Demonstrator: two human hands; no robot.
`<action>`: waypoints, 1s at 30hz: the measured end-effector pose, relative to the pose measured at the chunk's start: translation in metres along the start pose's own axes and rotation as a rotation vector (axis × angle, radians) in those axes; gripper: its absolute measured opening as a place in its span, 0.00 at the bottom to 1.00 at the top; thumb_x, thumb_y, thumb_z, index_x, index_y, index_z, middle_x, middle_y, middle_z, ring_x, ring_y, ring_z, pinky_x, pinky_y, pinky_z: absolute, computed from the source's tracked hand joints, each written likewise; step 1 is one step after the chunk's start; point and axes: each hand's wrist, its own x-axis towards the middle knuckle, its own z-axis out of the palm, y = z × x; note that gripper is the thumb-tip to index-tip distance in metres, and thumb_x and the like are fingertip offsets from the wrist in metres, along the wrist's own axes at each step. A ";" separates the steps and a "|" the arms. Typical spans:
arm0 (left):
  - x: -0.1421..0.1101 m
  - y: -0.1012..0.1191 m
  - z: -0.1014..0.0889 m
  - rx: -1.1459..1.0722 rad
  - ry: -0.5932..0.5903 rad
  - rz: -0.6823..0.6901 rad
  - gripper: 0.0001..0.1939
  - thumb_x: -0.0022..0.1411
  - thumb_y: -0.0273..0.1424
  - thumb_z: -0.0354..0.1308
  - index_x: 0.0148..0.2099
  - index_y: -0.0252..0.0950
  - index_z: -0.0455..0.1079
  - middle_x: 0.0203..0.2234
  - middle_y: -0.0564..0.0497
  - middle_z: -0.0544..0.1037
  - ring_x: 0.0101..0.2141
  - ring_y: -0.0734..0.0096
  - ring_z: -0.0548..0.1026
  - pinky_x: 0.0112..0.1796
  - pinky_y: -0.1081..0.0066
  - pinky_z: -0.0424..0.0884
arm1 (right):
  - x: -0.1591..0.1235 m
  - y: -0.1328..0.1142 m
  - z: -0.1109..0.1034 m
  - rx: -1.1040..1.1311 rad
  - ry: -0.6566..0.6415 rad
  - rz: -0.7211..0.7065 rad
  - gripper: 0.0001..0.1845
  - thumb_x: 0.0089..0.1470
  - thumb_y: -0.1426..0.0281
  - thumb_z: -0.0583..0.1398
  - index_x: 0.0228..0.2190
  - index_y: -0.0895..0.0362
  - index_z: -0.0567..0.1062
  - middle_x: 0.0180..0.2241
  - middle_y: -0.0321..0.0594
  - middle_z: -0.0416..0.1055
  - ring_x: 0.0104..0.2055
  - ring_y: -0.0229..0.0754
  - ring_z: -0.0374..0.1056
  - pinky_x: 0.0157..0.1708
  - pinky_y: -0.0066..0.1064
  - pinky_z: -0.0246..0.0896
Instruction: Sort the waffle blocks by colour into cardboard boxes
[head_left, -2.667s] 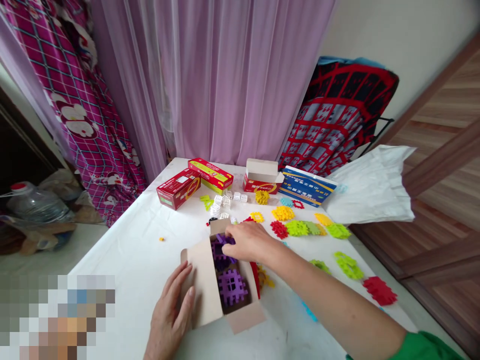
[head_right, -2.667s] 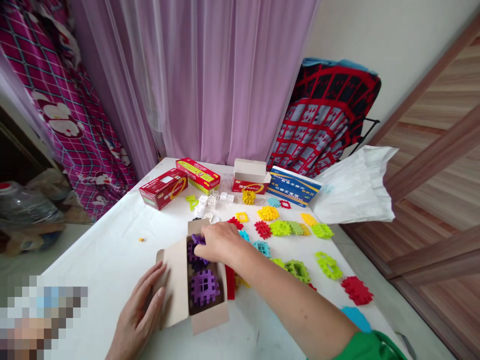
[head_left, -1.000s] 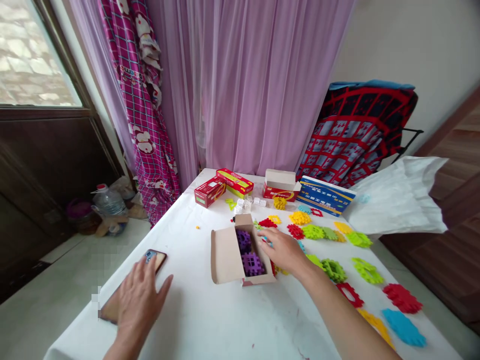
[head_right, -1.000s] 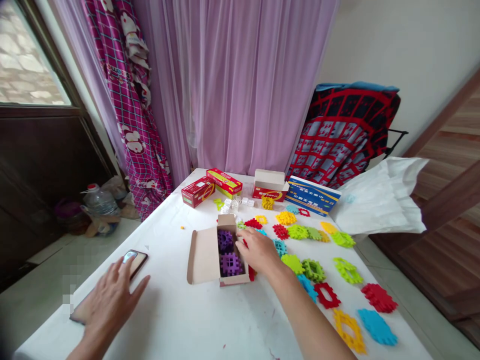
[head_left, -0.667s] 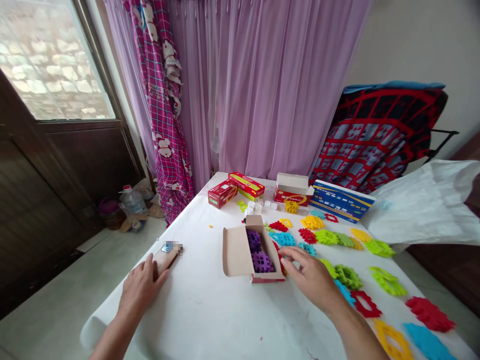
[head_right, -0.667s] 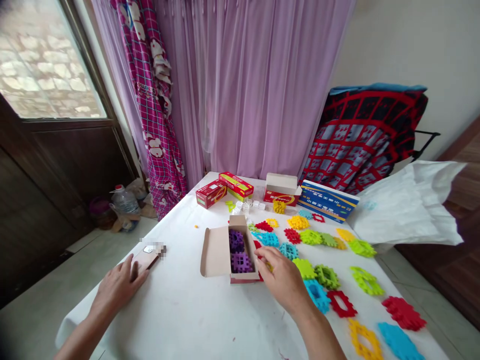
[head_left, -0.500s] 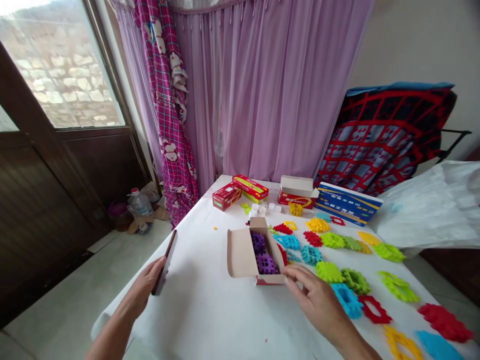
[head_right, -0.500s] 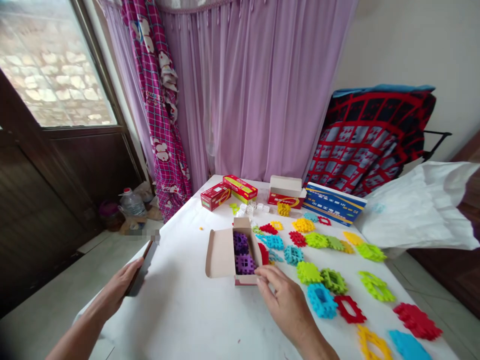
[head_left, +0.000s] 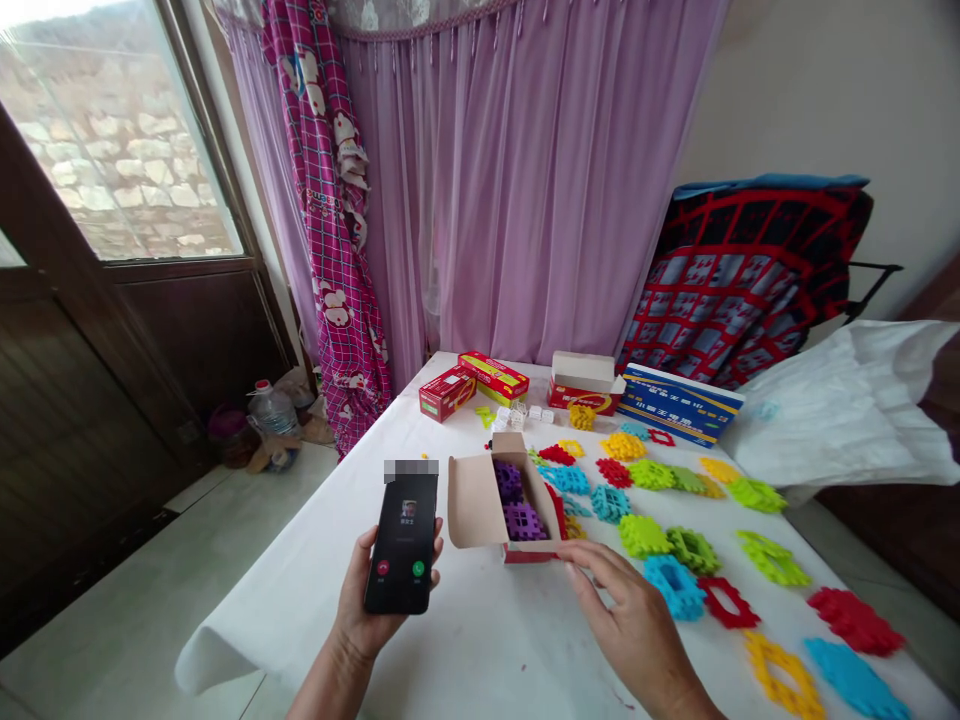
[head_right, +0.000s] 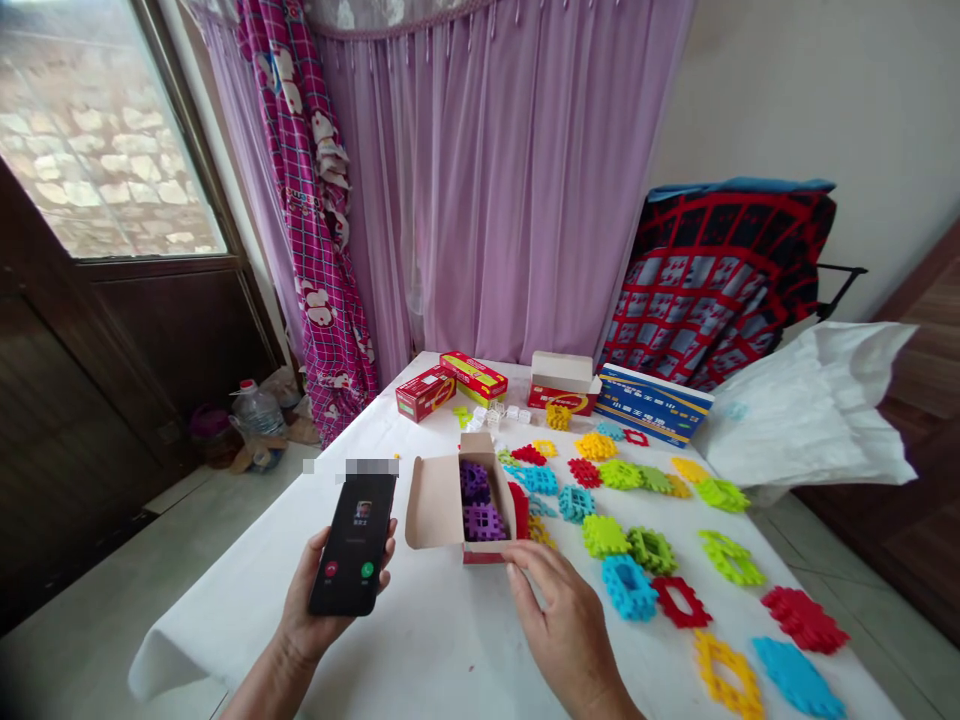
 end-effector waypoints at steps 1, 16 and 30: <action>0.001 -0.002 0.001 -0.011 -0.017 -0.010 0.28 0.62 0.44 0.50 0.57 0.32 0.67 0.52 0.39 0.75 0.46 0.57 0.75 0.42 0.60 0.70 | -0.002 -0.007 0.004 0.010 -0.008 -0.025 0.13 0.61 0.67 0.52 0.37 0.52 0.77 0.38 0.43 0.78 0.41 0.44 0.75 0.42 0.37 0.73; 0.001 -0.018 0.003 0.066 -0.091 -0.056 0.29 0.66 0.45 0.42 0.55 0.30 0.70 0.49 0.38 0.77 0.53 0.53 0.72 0.53 0.53 0.65 | -0.023 -0.075 0.074 -0.067 -0.127 -0.358 0.28 0.53 0.63 0.61 0.55 0.53 0.67 0.66 0.53 0.46 0.66 0.59 0.45 0.56 0.55 0.55; 0.000 -0.023 0.006 0.031 -0.053 -0.069 0.29 0.65 0.45 0.44 0.55 0.29 0.70 0.48 0.39 0.78 0.53 0.53 0.72 0.53 0.55 0.65 | -0.025 -0.076 0.075 -0.092 -0.143 -0.326 0.27 0.53 0.63 0.61 0.54 0.53 0.68 0.65 0.52 0.49 0.66 0.60 0.45 0.58 0.56 0.52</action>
